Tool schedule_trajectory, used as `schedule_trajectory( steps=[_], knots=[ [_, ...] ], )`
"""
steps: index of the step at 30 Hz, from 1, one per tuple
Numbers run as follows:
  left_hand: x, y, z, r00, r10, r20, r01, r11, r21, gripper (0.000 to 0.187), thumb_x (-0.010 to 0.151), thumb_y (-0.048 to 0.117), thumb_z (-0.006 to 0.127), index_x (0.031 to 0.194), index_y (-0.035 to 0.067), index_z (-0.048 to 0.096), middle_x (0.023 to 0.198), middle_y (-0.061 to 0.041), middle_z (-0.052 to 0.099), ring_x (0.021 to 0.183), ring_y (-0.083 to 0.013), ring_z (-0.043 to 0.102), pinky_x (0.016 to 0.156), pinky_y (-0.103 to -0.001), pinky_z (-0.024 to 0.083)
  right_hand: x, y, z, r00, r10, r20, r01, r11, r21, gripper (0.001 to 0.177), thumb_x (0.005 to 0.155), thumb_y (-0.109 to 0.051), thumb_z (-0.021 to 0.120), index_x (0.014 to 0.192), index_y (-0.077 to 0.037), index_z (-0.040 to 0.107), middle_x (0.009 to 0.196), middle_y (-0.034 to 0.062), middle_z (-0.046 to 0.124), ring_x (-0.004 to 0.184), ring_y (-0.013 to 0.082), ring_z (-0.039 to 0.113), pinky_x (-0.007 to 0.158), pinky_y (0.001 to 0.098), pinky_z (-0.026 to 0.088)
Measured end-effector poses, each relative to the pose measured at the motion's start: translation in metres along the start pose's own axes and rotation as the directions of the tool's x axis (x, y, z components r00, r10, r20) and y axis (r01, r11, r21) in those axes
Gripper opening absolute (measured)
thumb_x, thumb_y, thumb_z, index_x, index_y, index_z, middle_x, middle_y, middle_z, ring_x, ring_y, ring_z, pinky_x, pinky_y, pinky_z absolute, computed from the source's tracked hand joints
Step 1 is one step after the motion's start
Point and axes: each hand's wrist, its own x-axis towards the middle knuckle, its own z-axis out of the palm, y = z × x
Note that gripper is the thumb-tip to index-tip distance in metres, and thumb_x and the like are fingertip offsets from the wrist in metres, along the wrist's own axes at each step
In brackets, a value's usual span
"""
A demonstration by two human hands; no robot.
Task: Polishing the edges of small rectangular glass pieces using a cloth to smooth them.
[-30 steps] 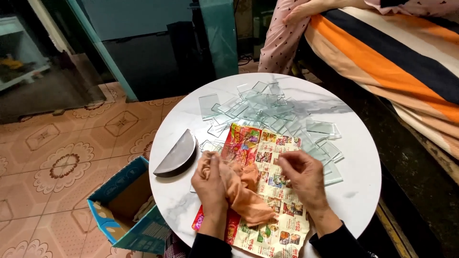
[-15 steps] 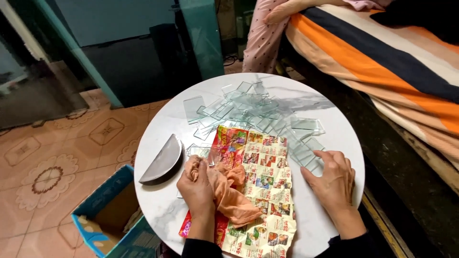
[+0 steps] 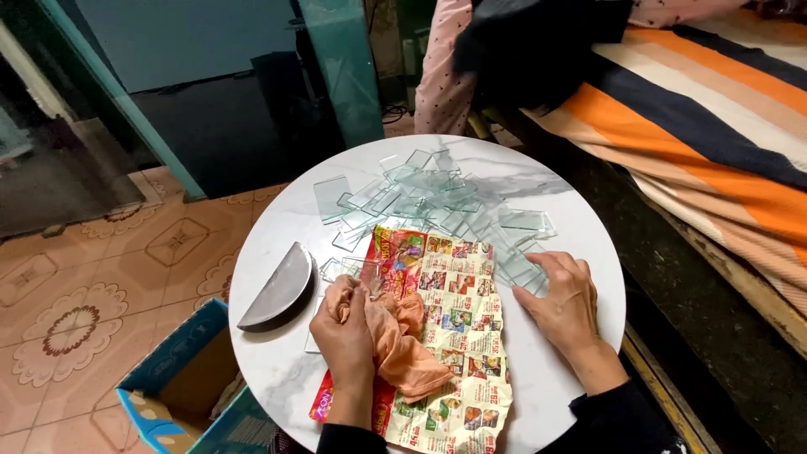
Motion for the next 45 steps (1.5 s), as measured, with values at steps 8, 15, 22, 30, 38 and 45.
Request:
schedule_trajectory(
  steps=[8, 15, 22, 30, 38, 45],
  knots=[
    [-0.002, 0.008, -0.001, 0.994, -0.024, -0.104, 0.013, 0.994, -0.105, 0.025, 0.099, 0.010, 0.077, 0.117, -0.007, 0.075, 0.098, -0.013, 0.081, 0.080, -0.0173, 0.074, 0.071, -0.028, 0.062, 0.032, 0.004, 0.022, 0.996, -0.084, 0.017, 0.084, 0.996, 0.005, 0.049, 0.079, -0.029, 0.087, 0.125, -0.014, 0.081, 0.134, 0.0010, 0.074, 0.120, 0.0248, 0.059, 0.108, 0.0440, 0.040],
    [-0.003, 0.000, -0.002, 0.989, 0.106, -0.103, -0.101, 0.994, 0.049, 0.020, 0.100, 0.015, 0.078, 0.109, -0.002, 0.074, 0.091, -0.010, 0.076, 0.075, -0.0169, 0.069, 0.068, -0.031, 0.060, 0.062, -0.006, 0.037, 0.984, -0.176, 0.026, 0.178, 0.983, -0.047, 0.039, 0.086, -0.036, 0.085, 0.116, -0.012, 0.082, 0.123, 0.0028, 0.074, 0.110, 0.0237, 0.060, 0.104, 0.0444, 0.042],
    [-0.002, -0.033, 0.017, 0.929, 0.369, 0.034, -0.370, 0.919, 0.137, 0.042, 0.110, 0.033, 0.066, 0.073, 0.018, 0.055, 0.069, 0.005, 0.049, 0.052, -0.0098, 0.040, 0.043, -0.024, 0.043, 0.105, -0.013, 0.055, 0.962, -0.251, 0.108, 0.263, 0.958, -0.115, 0.044, 0.090, -0.043, 0.080, 0.123, -0.015, 0.080, 0.111, 0.0054, 0.070, 0.107, 0.0252, 0.056, 0.103, 0.0451, 0.038],
    [-0.017, -0.006, 0.020, 0.824, 0.537, 0.178, -0.563, 0.809, 0.166, 0.018, 0.089, 0.016, 0.082, 0.095, 0.010, 0.066, 0.077, -0.001, 0.066, 0.059, -0.0182, 0.058, 0.055, -0.036, 0.051, 0.192, -0.032, 0.108, 0.842, -0.336, 0.421, 0.429, 0.892, -0.144, 0.056, 0.091, -0.020, 0.072, 0.147, -0.017, 0.068, 0.153, 0.0047, 0.067, 0.140, 0.0315, 0.059, 0.117, 0.0533, 0.044],
    [-0.015, -0.013, 0.022, 0.829, 0.523, 0.198, -0.553, 0.820, 0.148, 0.024, 0.083, 0.014, 0.087, 0.096, 0.008, 0.067, 0.079, -0.003, 0.068, 0.061, -0.0198, 0.060, 0.057, -0.036, 0.052, 0.188, -0.053, 0.113, 0.839, -0.462, 0.289, 0.528, 0.820, -0.222, 0.024, 0.089, -0.008, 0.075, 0.111, -0.009, 0.085, 0.104, 0.0106, 0.083, 0.097, 0.0311, 0.075, 0.097, 0.0482, 0.053],
    [-0.014, 0.001, 0.022, 0.842, 0.504, 0.192, -0.533, 0.833, 0.150, 0.021, 0.092, 0.020, 0.085, 0.094, 0.008, 0.068, 0.075, -0.003, 0.071, 0.055, -0.0166, 0.060, 0.050, -0.034, 0.052, 0.178, -0.065, 0.084, 0.789, -0.612, 0.044, 0.609, 0.771, -0.188, 0.006, 0.091, -0.009, 0.075, 0.087, -0.013, 0.079, 0.082, 0.0020, 0.072, 0.079, 0.0245, 0.068, 0.090, 0.0428, 0.051]
  ],
)
